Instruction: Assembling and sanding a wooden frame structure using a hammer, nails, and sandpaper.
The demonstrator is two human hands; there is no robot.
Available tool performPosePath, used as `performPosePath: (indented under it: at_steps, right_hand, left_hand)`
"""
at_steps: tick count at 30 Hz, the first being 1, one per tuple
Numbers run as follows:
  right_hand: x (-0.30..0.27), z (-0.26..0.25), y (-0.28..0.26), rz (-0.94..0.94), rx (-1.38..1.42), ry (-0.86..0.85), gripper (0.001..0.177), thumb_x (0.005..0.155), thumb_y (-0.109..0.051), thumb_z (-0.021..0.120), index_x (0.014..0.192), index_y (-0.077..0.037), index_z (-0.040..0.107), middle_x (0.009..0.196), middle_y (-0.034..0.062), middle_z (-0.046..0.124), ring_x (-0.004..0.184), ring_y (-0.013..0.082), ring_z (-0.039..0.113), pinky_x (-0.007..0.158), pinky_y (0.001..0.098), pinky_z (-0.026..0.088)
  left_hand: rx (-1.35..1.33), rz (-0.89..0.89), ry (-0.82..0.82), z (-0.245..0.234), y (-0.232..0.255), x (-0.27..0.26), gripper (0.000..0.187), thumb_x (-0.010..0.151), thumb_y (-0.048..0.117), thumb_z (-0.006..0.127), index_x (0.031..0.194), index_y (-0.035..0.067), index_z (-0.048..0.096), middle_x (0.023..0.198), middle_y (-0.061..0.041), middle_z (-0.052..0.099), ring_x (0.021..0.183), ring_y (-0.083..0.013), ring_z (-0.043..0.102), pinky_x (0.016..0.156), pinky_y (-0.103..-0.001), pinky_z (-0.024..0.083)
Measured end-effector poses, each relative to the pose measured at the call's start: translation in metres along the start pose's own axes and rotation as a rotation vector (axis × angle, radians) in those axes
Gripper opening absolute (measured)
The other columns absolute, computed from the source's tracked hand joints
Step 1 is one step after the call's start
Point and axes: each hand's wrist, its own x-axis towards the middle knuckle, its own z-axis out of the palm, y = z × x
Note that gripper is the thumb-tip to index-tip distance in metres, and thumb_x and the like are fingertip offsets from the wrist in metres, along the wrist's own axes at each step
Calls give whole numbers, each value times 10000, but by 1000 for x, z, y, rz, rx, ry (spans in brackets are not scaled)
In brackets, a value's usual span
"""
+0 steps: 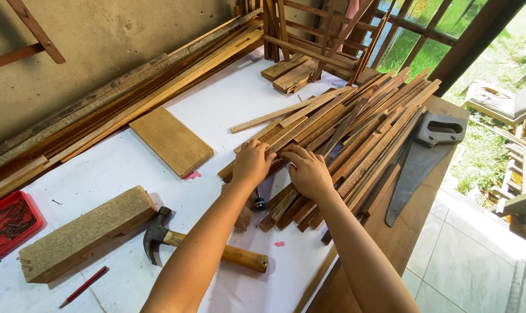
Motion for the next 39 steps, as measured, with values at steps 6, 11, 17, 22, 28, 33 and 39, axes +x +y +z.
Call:
performPosePath:
  at_steps: [6, 11, 17, 22, 28, 33, 39]
  right_hand:
    - [-1, -5, -8, 42, 27, 15, 367, 933, -234, 601, 1291, -186, 671, 1454, 27, 575, 1290, 237, 561, 1109, 443, 369]
    - [1, -5, -6, 90, 36, -10, 443, 932, -223, 602, 1373, -196, 590, 1445, 59, 575, 1318, 243, 544, 1098, 429, 371]
    - [0, -22, -19, 171, 145, -38, 676, 954, -181, 582, 1583, -233, 338, 1335, 107, 641, 1307, 255, 561, 1100, 420, 374]
    - [-6, -13, -11, 95, 245, 130, 581, 963, -128, 627, 1511, -227, 463, 1306, 128, 669, 1193, 323, 613, 1030, 429, 444]
    - [-11, -6, -3, 132, 260, 346, 295, 929, -90, 719, 1203, -168, 796, 931, 126, 614, 883, 259, 632, 809, 377, 549]
    - [-12, 2, 5, 0, 453, 404, 276, 886, -76, 759, 1147, -158, 795, 944, 39, 685, 860, 198, 694, 789, 334, 578]
    - [-21, -7, -3, 17, 384, 346, 309, 852, -122, 809, 1152, -194, 830, 962, 44, 676, 920, 206, 665, 833, 331, 568]
  left_hand:
    - [117, -19, -90, -19, 20, -2, 237, 868, 197, 744, 1051, 48, 726, 1086, -112, 682, 1077, -293, 646, 872, -415, 578]
    - [362, 184, -35, 16, 0, 4, 44, 944, 46, 650, 961, 22, 683, 1051, -139, 697, 888, -239, 726, 690, -340, 624]
    - [183, 224, 44, 7, 21, -6, 214, 1009, 207, 613, 1030, 26, 500, 896, -176, 687, 636, -279, 724, 502, -338, 594]
    - [192, 279, 36, 4, 17, -22, 176, 1075, 171, 553, 1129, 32, 461, 827, -145, 687, 670, -264, 714, 557, -363, 578]
    - [120, 216, 15, -41, 36, -41, 230, 999, 269, 496, 1101, 64, 519, 959, -120, 732, 966, -314, 708, 812, -505, 530]
    - [37, 139, -56, -25, 31, -38, 458, 1040, 420, 487, 1237, 45, 663, 1190, -166, 719, 1072, -353, 679, 886, -528, 517]
    - [25, 127, -87, -7, 27, -38, 396, 1040, 275, 491, 1321, 30, 625, 1281, -185, 673, 1129, -345, 670, 902, -473, 548]
